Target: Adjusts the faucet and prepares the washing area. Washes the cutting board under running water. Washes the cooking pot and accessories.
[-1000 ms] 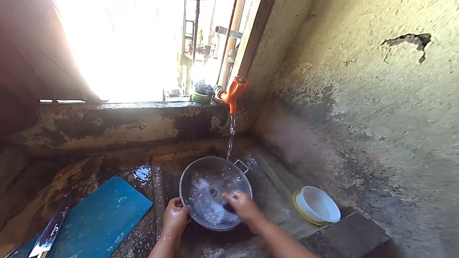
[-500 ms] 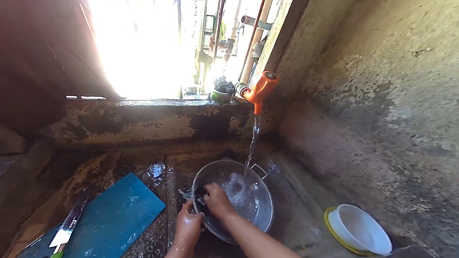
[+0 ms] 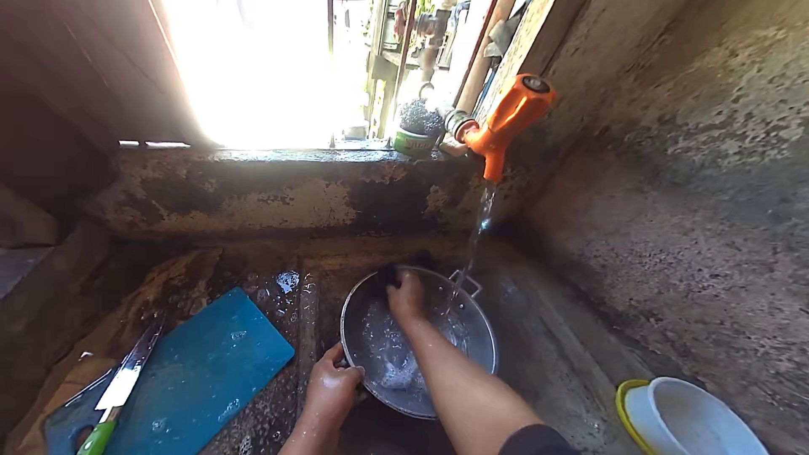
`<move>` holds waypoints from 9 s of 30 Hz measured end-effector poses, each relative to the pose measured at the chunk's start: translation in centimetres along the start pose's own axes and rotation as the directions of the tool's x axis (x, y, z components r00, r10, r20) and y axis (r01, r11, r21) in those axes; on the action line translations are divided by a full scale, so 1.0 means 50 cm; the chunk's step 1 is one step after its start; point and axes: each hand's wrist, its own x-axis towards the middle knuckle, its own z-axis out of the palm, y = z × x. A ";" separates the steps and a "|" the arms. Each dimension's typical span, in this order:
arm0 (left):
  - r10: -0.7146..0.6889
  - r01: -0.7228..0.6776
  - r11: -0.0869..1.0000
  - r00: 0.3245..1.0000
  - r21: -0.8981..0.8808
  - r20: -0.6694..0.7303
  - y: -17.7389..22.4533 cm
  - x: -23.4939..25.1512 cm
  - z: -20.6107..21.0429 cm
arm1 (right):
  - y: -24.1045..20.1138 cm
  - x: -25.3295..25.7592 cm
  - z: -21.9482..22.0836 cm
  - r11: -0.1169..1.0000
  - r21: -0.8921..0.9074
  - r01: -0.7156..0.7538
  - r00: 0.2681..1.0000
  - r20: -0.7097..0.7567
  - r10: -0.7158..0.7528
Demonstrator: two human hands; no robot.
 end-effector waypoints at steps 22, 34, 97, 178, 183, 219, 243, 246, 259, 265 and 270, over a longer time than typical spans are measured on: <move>0.033 -0.032 0.999 0.998 0.024 -0.050 -0.013 0.017 -0.002 | 0.020 -0.153 0.029 0.867 -0.229 0.443 0.859 0.385 -0.337; 0.004 -0.004 0.999 1.000 0.046 -0.009 -0.003 0.012 -0.008 | -0.038 -0.098 0.068 0.962 -0.177 0.210 0.969 0.168 -0.180; 0.054 -0.054 0.998 0.998 -0.011 -0.018 -0.003 0.027 -0.014 | -0.059 -0.022 0.124 0.993 -0.012 0.115 0.977 -0.177 -0.115; 0.170 -0.156 0.956 0.985 0.247 -0.033 0.039 0.010 -0.043 | 0.019 -0.083 -0.170 0.988 -0.144 0.060 0.981 0.192 -0.032; 0.176 -0.165 0.960 0.984 0.226 -0.029 0.036 0.014 -0.042 | 0.115 -0.124 -0.089 0.893 -0.330 0.306 0.869 0.480 -0.120; 0.167 -0.160 0.976 0.985 0.148 -0.041 0.028 0.015 -0.046 | 0.391 -0.200 -0.611 0.812 -0.482 -0.328 0.943 -0.212 0.255; 0.186 -0.172 0.965 0.981 0.198 -0.058 0.032 0.015 -0.043 | 0.063 -0.190 0.046 0.818 0.022 0.575 0.639 0.613 -0.465; 0.126 -0.115 0.980 0.990 0.164 -0.063 0.036 0.011 -0.042 | 0.040 -0.106 0.071 0.890 -0.198 0.410 0.857 0.417 -0.302; 0.080 -0.070 0.976 0.996 0.205 -0.045 0.031 0.015 -0.049 | 0.017 -0.002 0.106 0.745 -0.354 0.565 0.801 0.019 -0.598; 0.091 -0.089 0.970 0.996 0.225 0.003 0.030 0.018 -0.037 | 0.035 -0.021 0.107 0.894 -0.448 0.019 0.945 -0.283 -0.162; 0.080 -0.080 0.977 0.997 0.199 0.004 0.029 0.019 -0.035 | -0.009 -0.135 0.102 0.944 -0.193 0.266 0.919 0.345 -0.189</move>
